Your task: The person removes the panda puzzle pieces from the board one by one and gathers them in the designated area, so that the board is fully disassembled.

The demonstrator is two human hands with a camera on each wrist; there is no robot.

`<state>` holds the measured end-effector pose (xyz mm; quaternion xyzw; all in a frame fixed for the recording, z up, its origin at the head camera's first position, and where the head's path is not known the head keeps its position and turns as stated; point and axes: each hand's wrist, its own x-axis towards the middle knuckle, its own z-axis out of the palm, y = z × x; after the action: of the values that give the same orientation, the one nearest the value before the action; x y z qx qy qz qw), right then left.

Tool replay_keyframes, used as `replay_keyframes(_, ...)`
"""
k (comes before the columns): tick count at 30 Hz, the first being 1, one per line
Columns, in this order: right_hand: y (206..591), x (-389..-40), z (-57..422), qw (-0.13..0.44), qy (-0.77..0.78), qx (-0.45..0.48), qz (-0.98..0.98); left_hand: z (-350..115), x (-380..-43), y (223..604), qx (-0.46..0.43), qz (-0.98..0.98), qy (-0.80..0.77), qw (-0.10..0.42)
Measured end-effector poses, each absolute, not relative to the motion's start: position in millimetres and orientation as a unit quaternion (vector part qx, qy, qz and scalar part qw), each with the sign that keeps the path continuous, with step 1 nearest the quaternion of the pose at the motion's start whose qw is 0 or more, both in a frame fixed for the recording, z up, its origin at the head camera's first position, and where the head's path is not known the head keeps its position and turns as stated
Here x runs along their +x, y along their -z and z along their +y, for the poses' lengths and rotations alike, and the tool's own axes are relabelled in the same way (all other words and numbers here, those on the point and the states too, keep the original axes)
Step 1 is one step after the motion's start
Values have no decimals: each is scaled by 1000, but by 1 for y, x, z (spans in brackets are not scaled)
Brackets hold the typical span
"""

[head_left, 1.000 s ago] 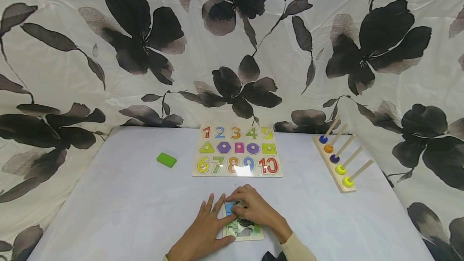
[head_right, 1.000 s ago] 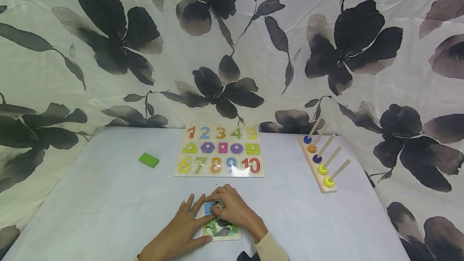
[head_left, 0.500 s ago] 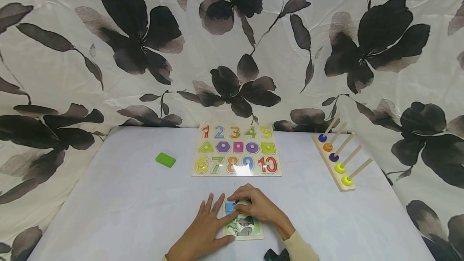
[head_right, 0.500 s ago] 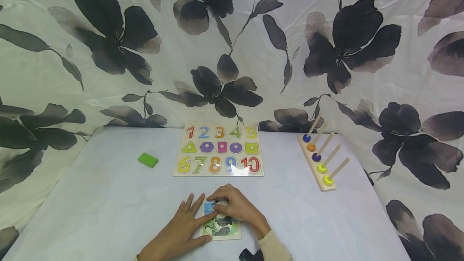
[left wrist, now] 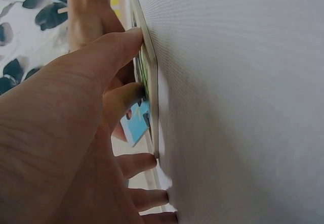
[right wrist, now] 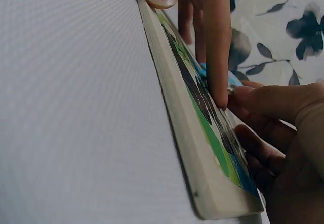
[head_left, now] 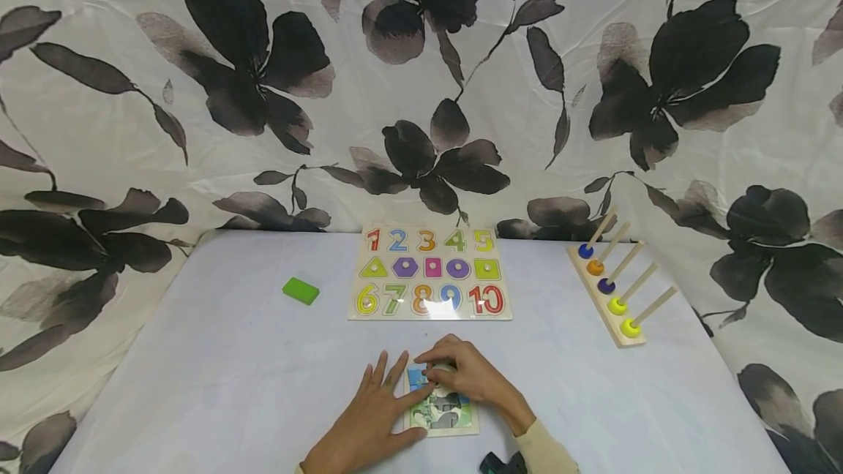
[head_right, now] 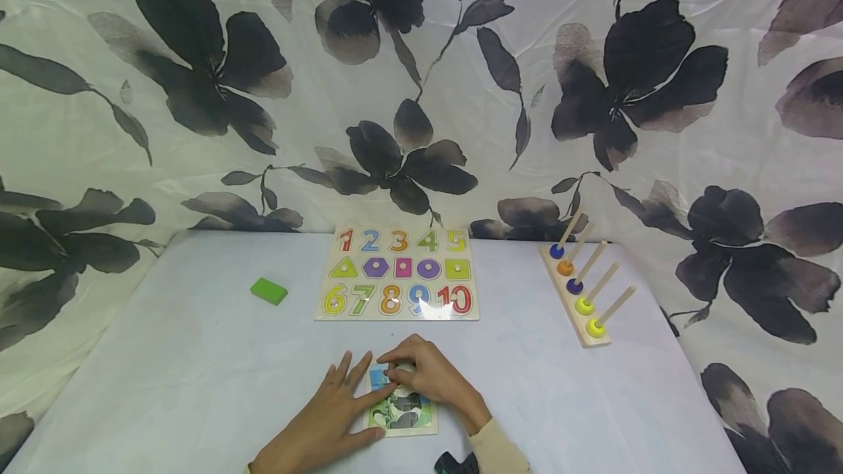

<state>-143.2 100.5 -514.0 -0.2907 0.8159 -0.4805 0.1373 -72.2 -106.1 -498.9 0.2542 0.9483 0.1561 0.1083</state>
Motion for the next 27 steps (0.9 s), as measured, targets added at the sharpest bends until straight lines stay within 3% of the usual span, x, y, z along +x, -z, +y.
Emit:
replay_keyframes(17,508,-143,104,127,506,-243,818,-106,-71,499,258,948,-157,105)
replay_keyframes(27,496,-143,136,106,481,-196,848,-105,-72,498,248,948,-158,118)
